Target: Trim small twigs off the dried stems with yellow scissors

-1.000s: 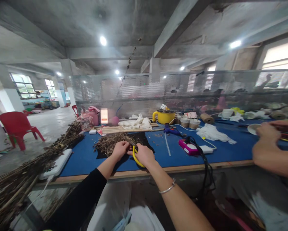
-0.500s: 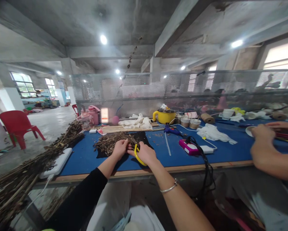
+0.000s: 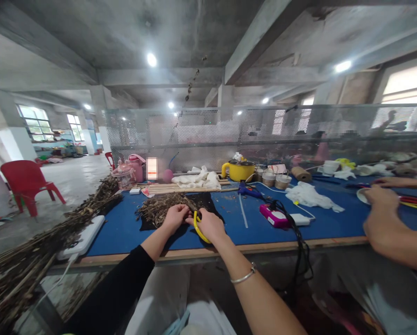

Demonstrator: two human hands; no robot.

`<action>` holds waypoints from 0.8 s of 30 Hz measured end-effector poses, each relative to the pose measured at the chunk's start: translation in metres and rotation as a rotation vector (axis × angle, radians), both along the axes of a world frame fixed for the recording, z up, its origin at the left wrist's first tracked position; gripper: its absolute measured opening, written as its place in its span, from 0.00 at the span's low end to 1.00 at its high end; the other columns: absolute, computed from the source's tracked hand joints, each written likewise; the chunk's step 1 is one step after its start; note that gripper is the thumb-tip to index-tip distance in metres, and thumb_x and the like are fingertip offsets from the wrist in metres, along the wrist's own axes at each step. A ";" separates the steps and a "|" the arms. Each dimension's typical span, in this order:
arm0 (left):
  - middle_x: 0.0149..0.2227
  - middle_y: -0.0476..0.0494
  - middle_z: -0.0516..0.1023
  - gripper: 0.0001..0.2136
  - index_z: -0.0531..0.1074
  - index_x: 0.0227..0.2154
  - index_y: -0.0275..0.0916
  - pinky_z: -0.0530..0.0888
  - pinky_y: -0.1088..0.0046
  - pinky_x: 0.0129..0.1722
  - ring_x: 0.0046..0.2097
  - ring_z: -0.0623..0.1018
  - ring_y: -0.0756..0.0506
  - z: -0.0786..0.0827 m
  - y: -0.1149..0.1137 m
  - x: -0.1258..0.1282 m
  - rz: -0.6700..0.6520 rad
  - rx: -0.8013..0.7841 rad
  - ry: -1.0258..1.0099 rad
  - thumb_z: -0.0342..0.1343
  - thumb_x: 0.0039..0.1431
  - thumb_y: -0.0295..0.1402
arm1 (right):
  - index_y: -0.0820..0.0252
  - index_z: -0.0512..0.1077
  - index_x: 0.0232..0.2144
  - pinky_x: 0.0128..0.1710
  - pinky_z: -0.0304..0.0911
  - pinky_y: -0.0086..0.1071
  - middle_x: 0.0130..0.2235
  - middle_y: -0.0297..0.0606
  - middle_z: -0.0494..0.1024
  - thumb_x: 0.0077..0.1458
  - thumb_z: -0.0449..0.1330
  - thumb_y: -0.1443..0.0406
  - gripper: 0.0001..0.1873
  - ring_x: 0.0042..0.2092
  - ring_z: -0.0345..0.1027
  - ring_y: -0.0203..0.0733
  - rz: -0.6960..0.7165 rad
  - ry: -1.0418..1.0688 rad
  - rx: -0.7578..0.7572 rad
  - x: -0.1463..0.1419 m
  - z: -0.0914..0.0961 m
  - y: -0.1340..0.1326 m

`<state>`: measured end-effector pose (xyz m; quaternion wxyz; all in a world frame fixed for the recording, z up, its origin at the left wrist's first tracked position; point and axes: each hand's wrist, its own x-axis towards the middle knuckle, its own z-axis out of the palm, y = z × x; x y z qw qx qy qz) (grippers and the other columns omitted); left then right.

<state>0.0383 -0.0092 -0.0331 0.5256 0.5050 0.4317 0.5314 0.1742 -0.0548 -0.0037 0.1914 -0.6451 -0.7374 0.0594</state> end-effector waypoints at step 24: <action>0.21 0.48 0.72 0.09 0.68 0.20 0.34 0.65 0.80 0.21 0.20 0.68 0.55 0.009 -0.009 0.002 -0.001 0.002 0.012 0.53 0.47 0.35 | 0.55 0.65 0.39 0.33 0.57 0.32 0.38 0.44 0.74 0.44 0.50 0.42 0.29 0.40 0.68 0.48 -0.060 0.050 0.007 -0.002 -0.001 -0.005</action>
